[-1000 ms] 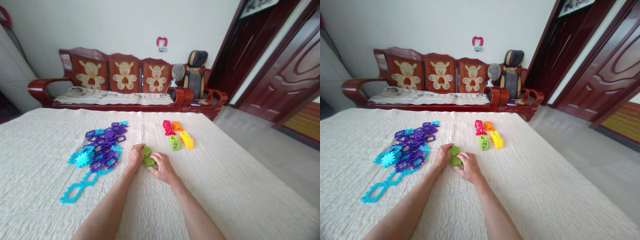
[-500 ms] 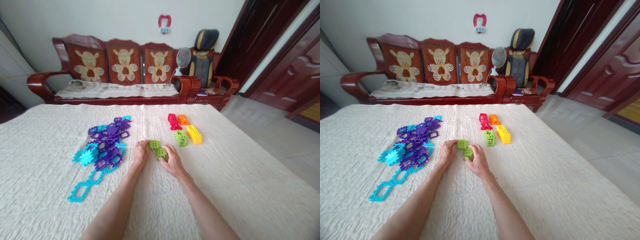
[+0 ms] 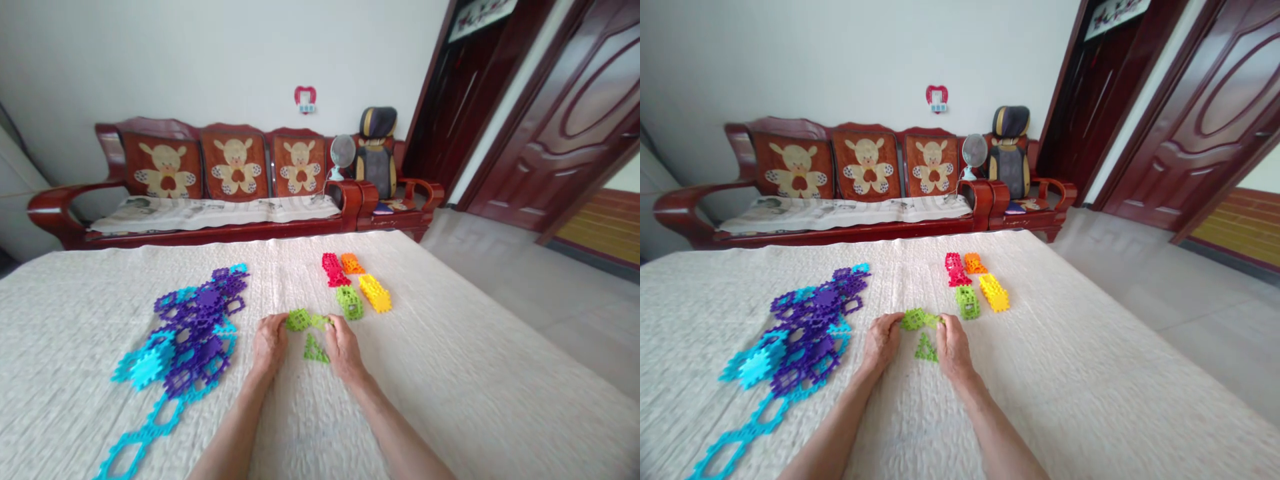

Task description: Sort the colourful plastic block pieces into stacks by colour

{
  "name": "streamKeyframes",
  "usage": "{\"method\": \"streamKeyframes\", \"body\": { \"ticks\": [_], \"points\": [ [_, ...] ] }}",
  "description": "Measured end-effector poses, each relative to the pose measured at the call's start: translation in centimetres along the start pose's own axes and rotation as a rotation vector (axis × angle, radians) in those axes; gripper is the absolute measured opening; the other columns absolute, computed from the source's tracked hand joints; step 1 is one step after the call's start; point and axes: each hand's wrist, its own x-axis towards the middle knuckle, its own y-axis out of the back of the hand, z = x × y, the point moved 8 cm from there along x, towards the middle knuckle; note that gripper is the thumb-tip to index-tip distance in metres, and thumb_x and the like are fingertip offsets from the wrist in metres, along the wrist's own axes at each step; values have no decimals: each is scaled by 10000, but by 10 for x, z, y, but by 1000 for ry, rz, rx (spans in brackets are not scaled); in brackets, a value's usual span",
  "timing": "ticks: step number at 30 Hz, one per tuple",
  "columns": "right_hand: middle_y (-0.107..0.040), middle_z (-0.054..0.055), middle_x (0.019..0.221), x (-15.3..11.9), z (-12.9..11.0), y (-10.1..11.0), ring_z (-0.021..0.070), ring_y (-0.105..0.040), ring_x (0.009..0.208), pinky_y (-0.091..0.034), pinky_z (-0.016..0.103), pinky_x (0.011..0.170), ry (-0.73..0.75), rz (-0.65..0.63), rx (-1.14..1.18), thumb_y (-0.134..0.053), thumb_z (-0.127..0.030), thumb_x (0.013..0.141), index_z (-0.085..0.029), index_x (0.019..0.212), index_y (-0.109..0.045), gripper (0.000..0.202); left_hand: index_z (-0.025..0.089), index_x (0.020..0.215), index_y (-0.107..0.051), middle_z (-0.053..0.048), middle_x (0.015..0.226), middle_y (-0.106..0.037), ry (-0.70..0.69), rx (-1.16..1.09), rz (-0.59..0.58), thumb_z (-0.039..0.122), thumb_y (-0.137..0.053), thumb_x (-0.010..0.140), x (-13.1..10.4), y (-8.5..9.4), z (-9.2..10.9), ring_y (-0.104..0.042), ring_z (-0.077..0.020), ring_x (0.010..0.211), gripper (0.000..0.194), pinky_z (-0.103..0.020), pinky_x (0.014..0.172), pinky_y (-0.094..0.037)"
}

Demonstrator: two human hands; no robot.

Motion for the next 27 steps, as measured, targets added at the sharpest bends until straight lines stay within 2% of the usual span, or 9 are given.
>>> {"method": "streamKeyframes", "body": {
  "ticks": [3, 6, 8, 10, 13, 16, 18, 22, 27],
  "points": [
    [-683, 105, 1039, 3, 6, 9, 188, -628, 955, -480, 295, 823, -57, -9, -26, -331, -219, 906, -148, 1149, -564, 344, 176, 980, -710, -48, 933, -726, -5, -1, 8, 132, -434, 840, 0, 0, -2, -631, -200, 881, 312, -346, 864, -497],
    [-708, 72, 913, 4, 9, 13, 177, -644, 833, -471, 267, 746, -107, -142, -98, -344, -147, 851, -149, 1189, -576, 410, 182, 968, -714, -47, 936, -728, -4, 4, 12, 144, -442, 841, 0, 0, -1, -632, -202, 886, 303, -349, 864, -504],
    [-699, 35, 787, 3, 8, 11, 169, -635, 734, -457, 253, 688, -122, -268, -149, -364, -134, 836, -185, 1116, -630, 389, 178, 965, -714, -48, 936, -728, -16, 1, 12, 141, -438, 836, 0, 1, 2, -631, -206, 888, 307, -361, 865, -508],
    [-687, 23, 778, 2, 2, 9, 162, -630, 747, -454, 248, 700, -95, -341, -187, -383, -126, 832, -217, 1007, -662, 342, 171, 959, -714, -52, 932, -727, -28, -6, 16, 139, -432, 831, 0, 2, 4, -633, -210, 883, 311, -369, 857, -512],
    [-657, 59, 960, 2, -11, 11, 189, -604, 932, -457, 287, 826, -18, -296, -261, -467, -191, 832, -212, 1046, -627, 268, 173, 950, -714, -55, 923, -729, -37, -5, 18, 136, -432, 823, 1, 3, 6, -637, -210, 874, 311, -372, 850, -515],
    [-592, 89, 1063, -1, -15, 11, 239, -548, 1031, -458, 344, 873, -10, -278, -329, -626, -285, 740, -211, 1148, -558, 420, 181, 940, -715, -57, 913, -730, -35, 5, 26, 137, -429, 823, 1, 4, 6, -643, -211, 864, 312, -375, 845, -517],
    [-576, 93, 1047, -3, -13, 11, 256, -540, 1021, -463, 357, 851, -48, -307, -372, -659, -247, 686, -220, 1085, -566, 411, 178, 933, -717, -64, 909, -729, -36, 8, 32, 146, -426, 829, 1, 4, 6, -645, -213, 856, 311, -374, 835, -519],
    [-582, 104, 966, -6, -9, 14, 273, -554, 948, -458, 370, 788, -101, -398, -486, -616, -179, 704, -211, 892, -580, 195, 184, 941, -714, -52, 902, -729, -38, 5, 37, 157, -428, 832, 1, 3, 4, -648, -204, 861, 307, -359, 841, -517],
    [-589, 118, 974, -9, -13, 11, 273, -553, 919, -455, 382, 782, -110, -454, -575, -590, -155, 698, -195, 896, -588, 202, 169, 937, -714, -58, 912, -732, -32, 11, 33, 155, -422, 825, 1, 3, 4, -648, -206, 857, 312, -362, 838, -511]
  ]
}}
